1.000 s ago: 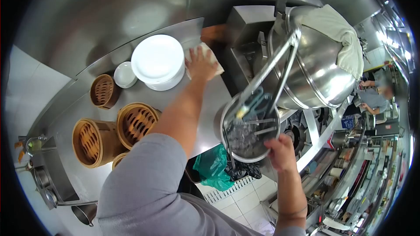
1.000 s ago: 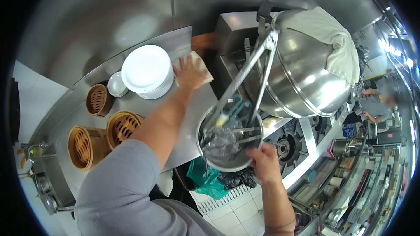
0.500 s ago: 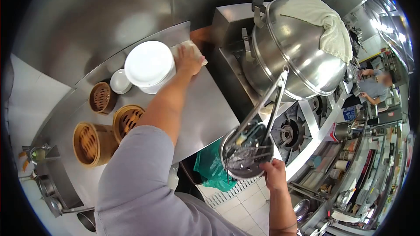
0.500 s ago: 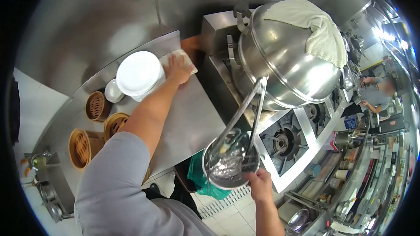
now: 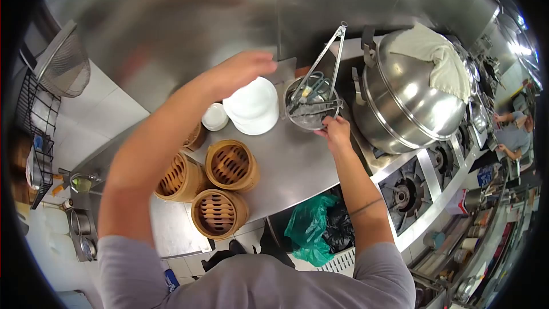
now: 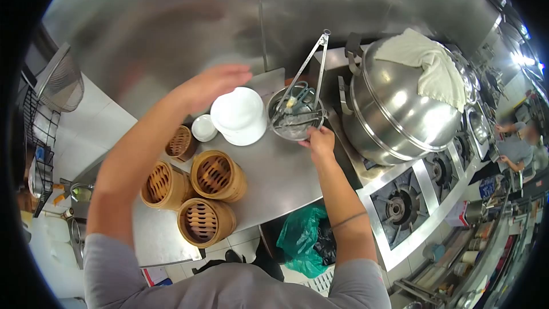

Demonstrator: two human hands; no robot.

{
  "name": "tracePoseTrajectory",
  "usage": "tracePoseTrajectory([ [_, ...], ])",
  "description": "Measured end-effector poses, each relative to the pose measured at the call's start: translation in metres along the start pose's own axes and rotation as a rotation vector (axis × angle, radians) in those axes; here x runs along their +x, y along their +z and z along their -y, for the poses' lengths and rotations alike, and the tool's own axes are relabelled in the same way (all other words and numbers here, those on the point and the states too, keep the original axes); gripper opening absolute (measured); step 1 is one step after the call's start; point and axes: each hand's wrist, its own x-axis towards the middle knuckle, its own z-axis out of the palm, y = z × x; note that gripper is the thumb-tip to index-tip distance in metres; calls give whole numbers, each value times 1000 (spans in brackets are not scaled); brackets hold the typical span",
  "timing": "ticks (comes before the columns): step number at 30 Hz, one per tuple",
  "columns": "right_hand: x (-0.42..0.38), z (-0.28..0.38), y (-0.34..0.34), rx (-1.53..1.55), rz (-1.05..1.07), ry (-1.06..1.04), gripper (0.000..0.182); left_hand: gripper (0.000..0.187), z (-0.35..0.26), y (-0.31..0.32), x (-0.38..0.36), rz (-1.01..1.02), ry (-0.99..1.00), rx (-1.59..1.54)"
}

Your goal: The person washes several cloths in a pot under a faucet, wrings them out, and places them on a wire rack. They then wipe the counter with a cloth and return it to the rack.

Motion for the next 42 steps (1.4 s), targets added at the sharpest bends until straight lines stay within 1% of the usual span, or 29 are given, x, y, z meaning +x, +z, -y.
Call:
tracePoseTrajectory([
  [3, 48, -12, 35, 36, -6, -52, 8, 50, -9, -32, -112, 67, 243, 261],
  [5, 79, -22, 52, -9, -28, -40, 5, 43, -22, -46, -193, 57, 134, 439],
  [7, 102, -35, 63, -51, -50, -36, 6, 45, -14, -58, -258, -4, 290, 611],
  [8, 111, -41, 66, -18, -48, -2, 6, 44, -7, -65, -290, -61, 235, 619],
  [11, 138, -60, 69, -5, 10, 42, 9, 42, 31, -74, -379, -331, 44, 542],
  [12, 134, -60, 73, -102, -45, 32, 11, 42, 46, -70, -407, -337, 39, 543],
  [13, 130, -62, 72, -197, -104, 25, 13, 40, 60, -65, -434, -505, 5, 389],
  [14, 140, -68, 66, -296, -58, 32, 22, 39, 71, -66, -456, -669, -25, 233],
  [17, 149, -78, 50, -308, -51, 48, 48, 36, 91, -78, -528, -809, -98, 310],
  [18, 132, -70, 51, -342, -42, 15, 51, 31, 86, -82, -545, -870, -118, 375],
  [19, 117, -55, 63, -411, -128, 113, 51, 28, 89, -92, -567, -960, -140, 434],
  [20, 93, -45, 74, -449, -161, 57, 53, 26, 85, -102, -587, -1051, -199, 470],
  [21, 97, -44, 75, -431, -121, -4, 54, 23, 85, -116, -602, -1153, -102, 532],
  [22, 133, -64, 64, -201, 67, -295, 57, 22, 79, -127, -616, -1268, -75, 443],
  [23, 82, -35, 86, -485, -65, -396, 58, 22, 79, -144, -635, -1322, 2, 491],
  [24, 59, -25, 100, -406, 10, -598, 59, 22, 78, -161, -650, -1382, 56, 520],
  [26, -3, 8, 134, -423, 44, -810, 57, 23, 84, -206, -672, -1434, 197, 587],
  [27, -71, 31, 164, -477, 68, -967, 52, 23, 93, -234, -682, -1431, 275, 622],
  [28, -106, 43, 187, -452, 84, -1129, 48, 21, 102, -262, -693, -1425, 265, 673],
  [29, -154, 56, 213, -385, 152, -1201, 46, 21, 110, -287, -703, -1415, 256, 724],
  [30, -190, 64, 233, -395, 183, -1327, 44, 23, 116, -307, -708, -1435, 175, 850],
  [33, -323, 73, 306, -374, 231, -1434, 31, 36, 130, -378, -724, -1363, -28, 1336],
  [34, -356, 68, 330, -381, 224, -1439, 31, 46, 141, -403, -727, -1350, -57, 1308],
  [35, -386, 65, 353, -404, 301, -1544, 27, 53, 151, -425, -729, -1331, -182, 1310],
  [36, -414, 61, 377, -425, 383, -1648, 22, 52, 164, -441, -729, -1278, -225, 1324],
  [38, -467, 49, 419, -456, 463, -1726, 19, 50, 172, -464, -734, -1229, -264, 1333],
  [40, -508, 39, 455, -508, 558, -1797, 17, 40, 169, -484, -742, -1065, -310, 1224],
  [41, -525, 35, 471, -547, 598, -1834, 16, 40, 167, -496, -748, -1069, -301, 1228],
  [42, -541, 31, 489, -519, 671, -1855, 15, 35, 168, -507, -753, -1219, -172, 1050],
])
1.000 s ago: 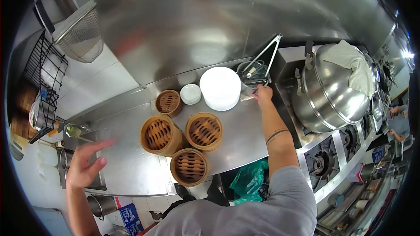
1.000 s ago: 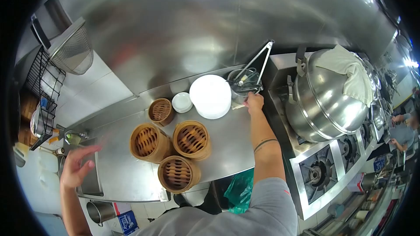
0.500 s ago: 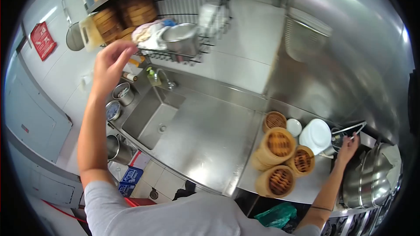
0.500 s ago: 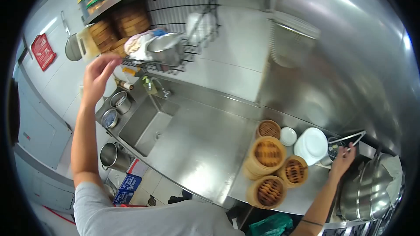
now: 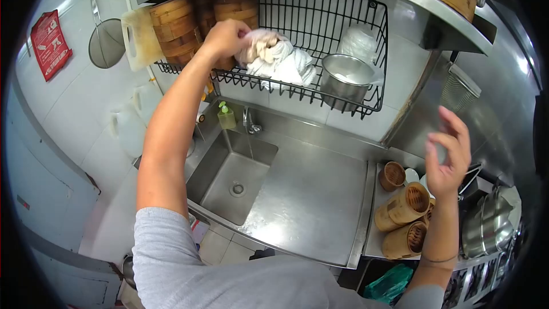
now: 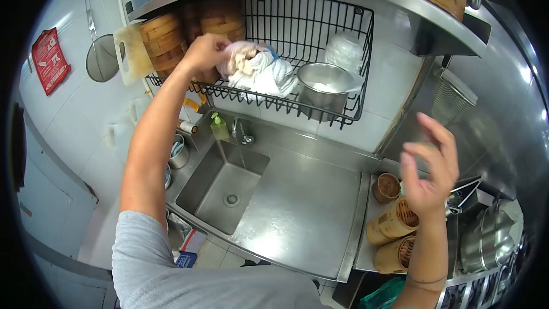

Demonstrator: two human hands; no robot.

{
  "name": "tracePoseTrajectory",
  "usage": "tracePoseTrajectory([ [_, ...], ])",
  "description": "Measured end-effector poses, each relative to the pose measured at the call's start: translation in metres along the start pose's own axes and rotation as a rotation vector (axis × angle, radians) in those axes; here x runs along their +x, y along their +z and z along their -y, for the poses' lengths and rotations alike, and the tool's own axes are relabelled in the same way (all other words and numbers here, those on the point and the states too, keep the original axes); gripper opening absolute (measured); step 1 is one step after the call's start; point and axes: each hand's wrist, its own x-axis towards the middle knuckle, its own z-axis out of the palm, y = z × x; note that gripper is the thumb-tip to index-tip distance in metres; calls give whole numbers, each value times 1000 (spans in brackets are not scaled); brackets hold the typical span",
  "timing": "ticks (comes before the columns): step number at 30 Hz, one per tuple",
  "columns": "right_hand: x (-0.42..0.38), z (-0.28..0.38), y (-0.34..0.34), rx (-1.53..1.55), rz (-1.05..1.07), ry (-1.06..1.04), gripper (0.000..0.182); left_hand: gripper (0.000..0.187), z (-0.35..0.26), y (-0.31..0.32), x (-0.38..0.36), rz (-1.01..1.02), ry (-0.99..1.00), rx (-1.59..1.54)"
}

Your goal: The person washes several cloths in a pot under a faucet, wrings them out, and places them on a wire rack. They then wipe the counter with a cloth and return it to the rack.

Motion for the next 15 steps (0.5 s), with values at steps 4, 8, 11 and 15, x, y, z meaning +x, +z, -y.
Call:
tracePoseTrajectory([
  [4, 45, 36, 58, 104, 85, -146, 14, 29, 14, -8, 10, -102, -44, -298],
  [8, 87, 69, 141, 201, 329, 100, 22, 90, 3, 25, 3, 167, 339, -266],
  [11, 127, 75, 209, -179, 672, -28, 50, 94, -7, 44, -1, 198, 234, -110],
  [15, 162, 53, 278, -465, 939, 4, 96, 78, -1, 28, 4, 194, 165, -241],
])
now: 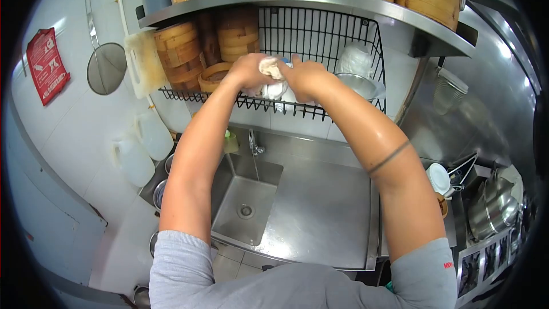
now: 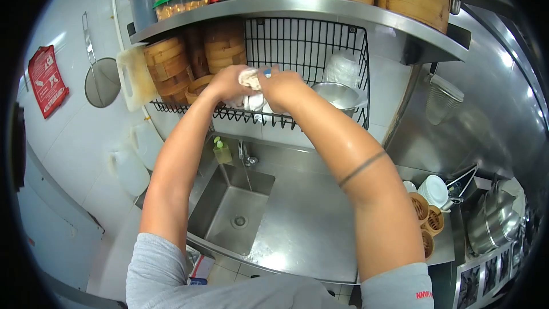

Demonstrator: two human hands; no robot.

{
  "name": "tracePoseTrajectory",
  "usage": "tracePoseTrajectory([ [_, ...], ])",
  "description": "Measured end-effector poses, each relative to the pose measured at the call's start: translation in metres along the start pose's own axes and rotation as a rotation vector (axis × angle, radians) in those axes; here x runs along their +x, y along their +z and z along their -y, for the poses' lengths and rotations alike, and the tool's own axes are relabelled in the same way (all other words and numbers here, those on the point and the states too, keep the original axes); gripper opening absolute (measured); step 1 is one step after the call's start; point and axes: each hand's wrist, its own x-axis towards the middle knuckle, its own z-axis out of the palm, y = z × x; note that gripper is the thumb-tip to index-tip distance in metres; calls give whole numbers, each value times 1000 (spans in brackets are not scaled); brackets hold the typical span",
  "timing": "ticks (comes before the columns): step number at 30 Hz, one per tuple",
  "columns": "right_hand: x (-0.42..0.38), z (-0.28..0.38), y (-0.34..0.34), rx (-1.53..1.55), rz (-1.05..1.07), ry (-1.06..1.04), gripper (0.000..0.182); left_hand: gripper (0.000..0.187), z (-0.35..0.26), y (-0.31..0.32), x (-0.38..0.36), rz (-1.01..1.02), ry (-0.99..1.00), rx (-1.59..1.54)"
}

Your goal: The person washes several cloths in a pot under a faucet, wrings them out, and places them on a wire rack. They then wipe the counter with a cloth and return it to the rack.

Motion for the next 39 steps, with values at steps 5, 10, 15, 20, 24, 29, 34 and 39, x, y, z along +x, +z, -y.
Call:
tracePoseTrajectory([
  [5, 37, -17, 12, 296, 356, -56, 127, 59, -7, -32, -11, -488, -206, 46],
  [10, 35, -30, 24, 323, 374, -108, 90, 47, -7, -29, 2, -772, -135, 143],
  [15, 32, -9, 18, 118, 254, -77, 56, 51, -9, -19, 53, -53, -203, 384],
  [20, 17, 0, 33, 318, 49, 101, 41, 74, 16, 31, 112, 68, -321, 23],
  [24, 1, 4, 43, 426, -97, 213, 39, 69, 32, 60, 131, 338, -229, 340],
  [29, -5, 4, 46, 568, -393, 244, 30, 61, 3, 32, 101, 38, -338, 210],
  [34, -29, 11, 23, 792, -1087, 52, 33, 36, -23, -11, 49, -572, -6, -352],
  [39, -150, 40, 0, 731, -1243, -166, 32, 37, -139, -3, -79, -483, 392, -1053],
])
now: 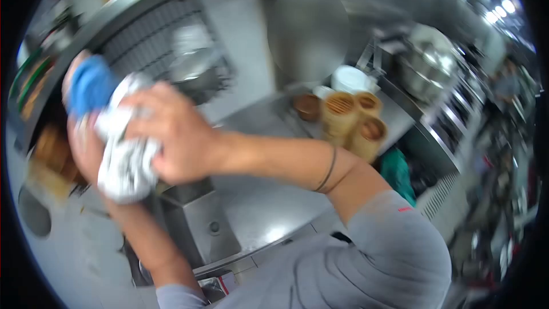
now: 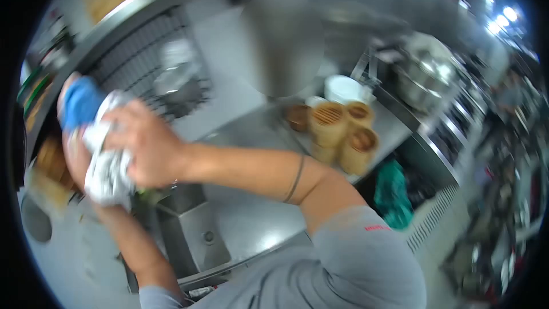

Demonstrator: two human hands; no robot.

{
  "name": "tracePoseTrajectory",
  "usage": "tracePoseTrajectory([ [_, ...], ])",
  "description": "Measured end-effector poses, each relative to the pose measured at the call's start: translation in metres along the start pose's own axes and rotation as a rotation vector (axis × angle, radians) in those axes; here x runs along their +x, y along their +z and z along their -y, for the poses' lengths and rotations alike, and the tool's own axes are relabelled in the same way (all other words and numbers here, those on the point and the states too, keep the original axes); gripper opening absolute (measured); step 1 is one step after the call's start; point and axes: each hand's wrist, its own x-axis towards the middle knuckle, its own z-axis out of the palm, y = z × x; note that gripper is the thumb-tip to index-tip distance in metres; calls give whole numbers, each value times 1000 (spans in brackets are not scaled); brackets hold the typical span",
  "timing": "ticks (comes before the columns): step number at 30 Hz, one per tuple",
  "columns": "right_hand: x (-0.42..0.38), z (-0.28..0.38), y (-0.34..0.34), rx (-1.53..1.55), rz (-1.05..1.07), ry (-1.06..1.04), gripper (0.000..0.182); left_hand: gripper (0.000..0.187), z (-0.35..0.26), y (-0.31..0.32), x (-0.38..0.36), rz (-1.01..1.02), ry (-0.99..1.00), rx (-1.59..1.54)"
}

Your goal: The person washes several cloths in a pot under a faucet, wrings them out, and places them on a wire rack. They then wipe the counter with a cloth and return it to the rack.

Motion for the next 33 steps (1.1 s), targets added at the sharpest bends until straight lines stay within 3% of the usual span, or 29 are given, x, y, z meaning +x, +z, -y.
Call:
tracePoseTrajectory([
  [1, -23, 16, -21, 47, 49, 57, 33, 47, -29, 46, -30, 19, 197, 38],
  [2, -47, 32, -43, 75, 109, 65, 34, 59, -24, 63, -63, 7, 173, -11],
  [3, -76, 43, -63, 104, 182, 144, 34, 60, -13, 64, -84, 138, 151, 55],
  [4, -108, 50, -83, 114, 196, 185, 33, 61, -4, 78, -122, 155, -63, -168],
  [5, -136, 59, -109, 104, 240, 255, 30, 58, -7, 110, -157, -93, -264, -76],
  [6, -165, 71, -139, 100, 280, 321, 28, 64, 32, 101, -203, 2, -262, -95],
  [7, -200, 89, -188, 24, 314, 388, 33, 69, 70, 132, -278, 76, -132, 195],
  [8, -224, 109, -228, -32, 347, 451, 38, 74, 58, 166, -292, 149, -247, 20],
  [10, -214, 137, -298, -151, 403, 559, 36, 71, 24, 239, -292, 268, -447, -319],
  [11, -208, 147, -330, -265, 413, 545, 33, 67, 22, 273, -295, 289, -417, -389],
  [12, -207, 152, -361, -316, 407, 568, 32, 66, 12, 302, -289, 363, -354, -344],
  [15, -212, 175, -434, -476, 365, 618, 29, 65, -5, 392, -296, 419, -405, -534],
  [21, -280, 197, -557, -540, 193, 769, 32, 63, -15, 539, -360, 507, -536, -538],
  [24, -310, 199, -591, -499, 135, 905, 35, 63, -6, 575, -393, 537, -636, -482],
  [29, -347, 203, -626, -470, 90, 939, 43, 61, 18, 619, -424, 615, -765, -551],
  [33, -356, 239, -644, -710, 27, 1106, 44, 65, 28, 681, -462, 722, -857, -781],
])
